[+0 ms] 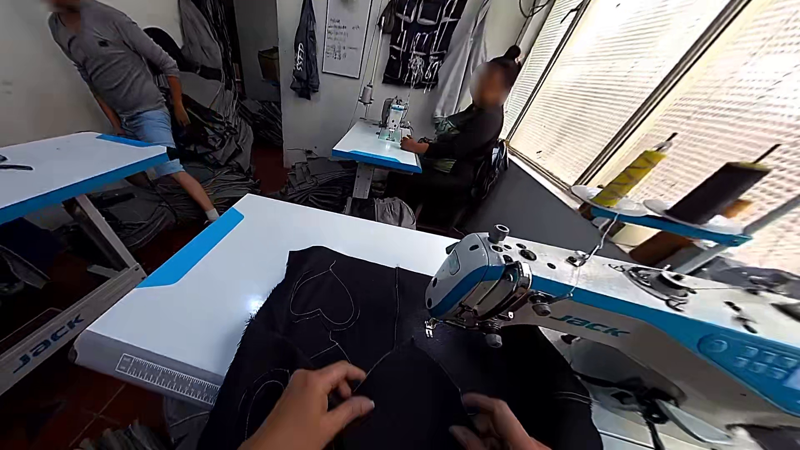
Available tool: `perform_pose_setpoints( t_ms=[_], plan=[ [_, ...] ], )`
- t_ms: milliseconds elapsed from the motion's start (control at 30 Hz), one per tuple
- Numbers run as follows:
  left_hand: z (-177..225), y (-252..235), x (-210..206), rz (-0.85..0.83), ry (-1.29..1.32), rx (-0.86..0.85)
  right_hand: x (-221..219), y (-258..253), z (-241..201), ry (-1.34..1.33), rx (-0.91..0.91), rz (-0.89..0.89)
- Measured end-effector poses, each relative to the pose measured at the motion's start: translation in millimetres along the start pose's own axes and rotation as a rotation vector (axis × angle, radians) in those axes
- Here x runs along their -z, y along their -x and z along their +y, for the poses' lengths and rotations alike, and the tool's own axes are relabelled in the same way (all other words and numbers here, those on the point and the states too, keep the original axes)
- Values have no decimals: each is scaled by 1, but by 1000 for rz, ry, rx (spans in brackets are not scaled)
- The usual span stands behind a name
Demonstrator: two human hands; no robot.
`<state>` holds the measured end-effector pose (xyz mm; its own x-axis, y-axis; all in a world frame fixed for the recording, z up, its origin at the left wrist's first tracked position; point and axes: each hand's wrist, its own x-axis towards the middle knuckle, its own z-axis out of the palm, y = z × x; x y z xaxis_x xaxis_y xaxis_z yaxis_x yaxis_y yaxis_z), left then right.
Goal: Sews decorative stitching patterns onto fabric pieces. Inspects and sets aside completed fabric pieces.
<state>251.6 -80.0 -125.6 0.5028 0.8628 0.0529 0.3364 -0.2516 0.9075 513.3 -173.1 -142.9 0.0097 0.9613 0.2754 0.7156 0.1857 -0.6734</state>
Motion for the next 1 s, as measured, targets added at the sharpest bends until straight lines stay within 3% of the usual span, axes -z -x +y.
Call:
perform_pose_setpoints(
  t_ms=[167,333,633,1000],
  plan=[
    [-14,-94,15,-43,-407,-24,-29,-69,28,443,242,181],
    [-54,-159,6,-103,-390,62,-47,-99,53,557,78,-6],
    [-73,-158,-1,30,-345,52,-60,-92,83,450,79,173],
    [-84,-158,2,14,-285,-57,-61,-91,88,384,94,219]
  ],
)
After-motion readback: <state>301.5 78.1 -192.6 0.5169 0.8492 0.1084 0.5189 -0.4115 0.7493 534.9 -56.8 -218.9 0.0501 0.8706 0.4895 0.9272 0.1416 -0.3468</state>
